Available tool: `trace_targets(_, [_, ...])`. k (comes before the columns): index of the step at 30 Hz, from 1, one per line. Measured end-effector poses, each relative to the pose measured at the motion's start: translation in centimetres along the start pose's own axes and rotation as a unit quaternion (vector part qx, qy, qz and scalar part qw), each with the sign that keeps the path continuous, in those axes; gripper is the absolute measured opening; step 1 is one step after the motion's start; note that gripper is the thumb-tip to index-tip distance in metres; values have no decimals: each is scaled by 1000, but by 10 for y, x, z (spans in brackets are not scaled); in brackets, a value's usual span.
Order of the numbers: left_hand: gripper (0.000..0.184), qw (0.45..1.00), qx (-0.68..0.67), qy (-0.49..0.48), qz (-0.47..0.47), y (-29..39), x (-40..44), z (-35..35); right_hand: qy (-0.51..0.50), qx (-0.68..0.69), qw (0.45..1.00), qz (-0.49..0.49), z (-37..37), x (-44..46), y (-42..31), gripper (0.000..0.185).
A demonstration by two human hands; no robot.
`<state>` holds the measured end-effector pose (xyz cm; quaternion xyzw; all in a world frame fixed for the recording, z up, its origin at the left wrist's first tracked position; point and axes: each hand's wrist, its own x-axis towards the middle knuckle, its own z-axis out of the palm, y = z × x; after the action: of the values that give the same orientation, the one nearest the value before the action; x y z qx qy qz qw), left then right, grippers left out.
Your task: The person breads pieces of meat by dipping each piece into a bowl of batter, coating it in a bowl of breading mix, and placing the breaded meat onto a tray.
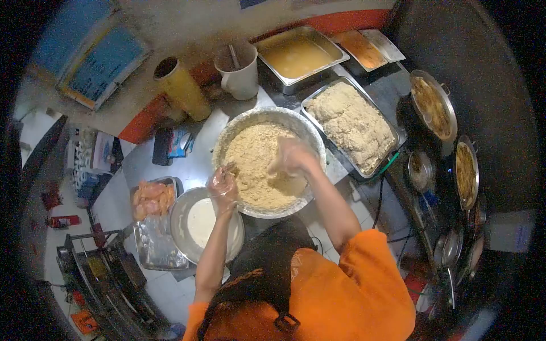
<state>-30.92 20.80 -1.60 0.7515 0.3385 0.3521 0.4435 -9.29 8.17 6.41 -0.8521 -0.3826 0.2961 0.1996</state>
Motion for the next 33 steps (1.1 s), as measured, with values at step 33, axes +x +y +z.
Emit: trace_targets(33, [36,996,37,-79,18,27,14,1,6,-52,999,-8,-3,-2,-23,71])
